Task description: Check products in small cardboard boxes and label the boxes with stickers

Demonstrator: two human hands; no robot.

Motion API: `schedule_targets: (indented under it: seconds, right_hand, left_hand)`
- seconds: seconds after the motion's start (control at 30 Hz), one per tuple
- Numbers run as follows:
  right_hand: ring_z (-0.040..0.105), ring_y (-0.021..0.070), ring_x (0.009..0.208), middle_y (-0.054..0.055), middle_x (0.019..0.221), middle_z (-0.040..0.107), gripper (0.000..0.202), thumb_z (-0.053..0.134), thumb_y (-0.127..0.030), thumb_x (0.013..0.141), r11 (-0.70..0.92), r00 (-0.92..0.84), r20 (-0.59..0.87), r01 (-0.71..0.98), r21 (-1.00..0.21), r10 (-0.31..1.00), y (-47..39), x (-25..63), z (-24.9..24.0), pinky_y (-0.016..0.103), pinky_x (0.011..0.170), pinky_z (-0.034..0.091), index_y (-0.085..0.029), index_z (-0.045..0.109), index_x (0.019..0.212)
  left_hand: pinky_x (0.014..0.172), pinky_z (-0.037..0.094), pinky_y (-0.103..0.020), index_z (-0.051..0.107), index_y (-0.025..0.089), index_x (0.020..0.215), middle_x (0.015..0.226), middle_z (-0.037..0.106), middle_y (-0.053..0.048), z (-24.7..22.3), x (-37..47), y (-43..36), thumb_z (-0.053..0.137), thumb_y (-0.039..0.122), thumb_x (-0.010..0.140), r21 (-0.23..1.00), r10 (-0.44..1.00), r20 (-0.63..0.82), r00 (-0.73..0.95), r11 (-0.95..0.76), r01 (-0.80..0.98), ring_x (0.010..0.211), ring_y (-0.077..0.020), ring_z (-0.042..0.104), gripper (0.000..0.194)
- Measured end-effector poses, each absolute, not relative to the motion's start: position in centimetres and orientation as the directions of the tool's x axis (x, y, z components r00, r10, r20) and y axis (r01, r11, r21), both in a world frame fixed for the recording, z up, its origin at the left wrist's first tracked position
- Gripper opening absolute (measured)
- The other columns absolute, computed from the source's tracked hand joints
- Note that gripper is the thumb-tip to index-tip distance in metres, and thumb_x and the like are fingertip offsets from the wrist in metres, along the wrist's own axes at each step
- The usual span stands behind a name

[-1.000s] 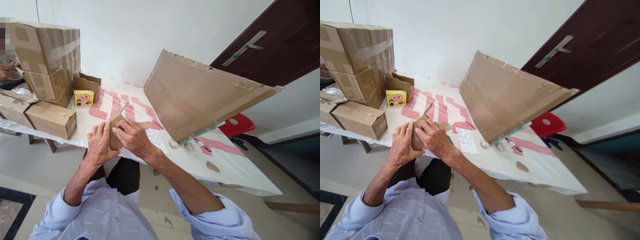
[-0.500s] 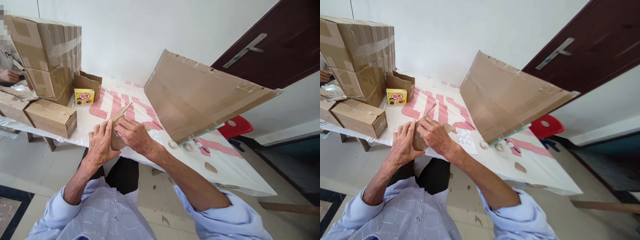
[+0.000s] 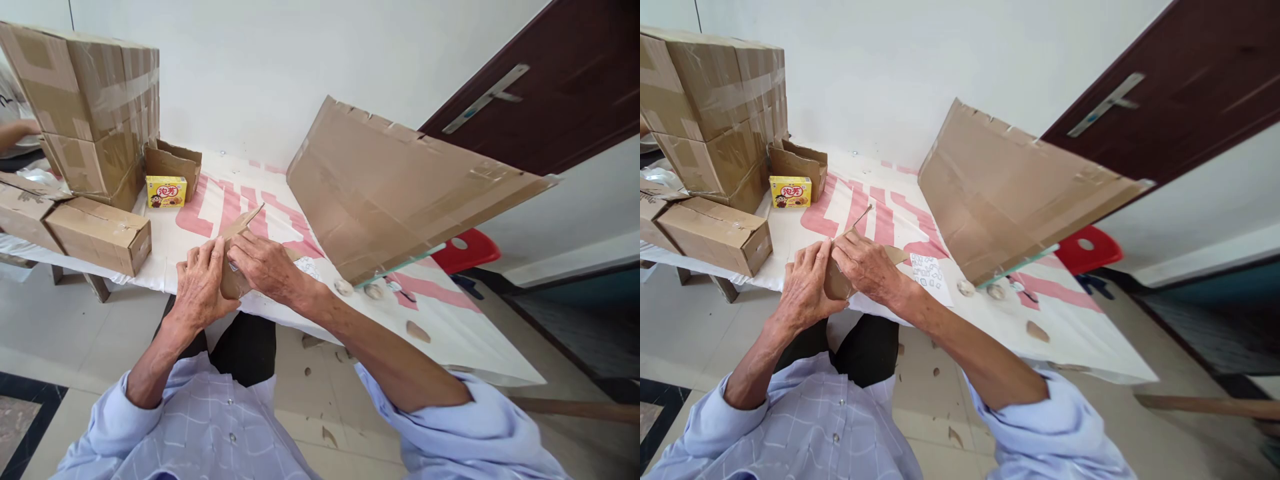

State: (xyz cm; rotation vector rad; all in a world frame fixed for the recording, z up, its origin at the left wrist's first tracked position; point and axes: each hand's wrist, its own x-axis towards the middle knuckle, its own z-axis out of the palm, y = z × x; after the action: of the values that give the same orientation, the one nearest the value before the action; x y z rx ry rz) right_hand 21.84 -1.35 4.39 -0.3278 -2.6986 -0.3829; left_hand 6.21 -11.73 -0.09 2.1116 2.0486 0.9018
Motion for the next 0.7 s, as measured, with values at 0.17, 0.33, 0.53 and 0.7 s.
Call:
schedule_targets:
  seconds: [0.17,0.33,0.53,0.7]
  right_hand:
    - [0.055,0.0242,0.089,0.009,0.092,0.065,0.036,0.037,-0.005,0.107,0.928,-0.883,0.442,0.284,0.24,0.156,-1.2,22.2,4.0,0.037,0.077,0.048,-0.019,0.067,0.092]
    - [0.053,0.0236,0.084,0.007,0.086,0.062,0.037,0.036,-0.009,0.108,0.939,-0.87,0.458,0.293,0.18,0.184,-1.2,22.6,3.8,0.038,0.078,0.046,-0.022,0.063,0.087]
    - [0.056,0.0242,0.087,0.008,0.091,0.063,0.03,0.04,-0.014,0.108,0.957,-0.809,0.541,0.288,0.027,0.228,-1.4,23.5,3.2,0.04,0.08,0.05,-0.023,0.06,0.089]
    - [0.061,0.0236,0.089,0.007,0.092,0.063,0.021,0.045,-0.025,0.109,0.936,-0.609,0.713,0.274,-0.222,0.348,-2.2,25.1,4.4,0.042,0.082,0.054,-0.025,0.058,0.092]
  left_hand:
    - [0.105,0.047,-0.058,0.021,0.02,0.168,0.164,0.045,-0.023,0.2,6.3,-11.6,0.086,0.035,0.068,0.429,0.94,0.336,-0.054,-0.102,0.897,0.142,-0.0437,0.046,0.121]
    - [0.105,0.047,-0.058,0.022,0.019,0.168,0.163,0.045,-0.023,0.3,6.3,-11.6,0.086,0.035,0.068,0.422,0.939,0.341,-0.051,-0.105,0.901,0.142,-0.0433,0.046,0.12]
    - [0.104,0.047,-0.057,0.021,0.022,0.169,0.161,0.047,-0.021,0.2,6.3,-11.5,0.086,0.034,0.068,0.414,0.929,0.367,-0.044,-0.121,0.902,0.14,-0.0429,0.047,0.12]
    - [0.104,0.048,-0.059,0.023,0.022,0.167,0.159,0.047,-0.021,0.4,6.4,-11.5,0.089,0.034,0.067,0.405,0.925,0.376,-0.047,-0.119,0.907,0.139,-0.0437,0.048,0.121]
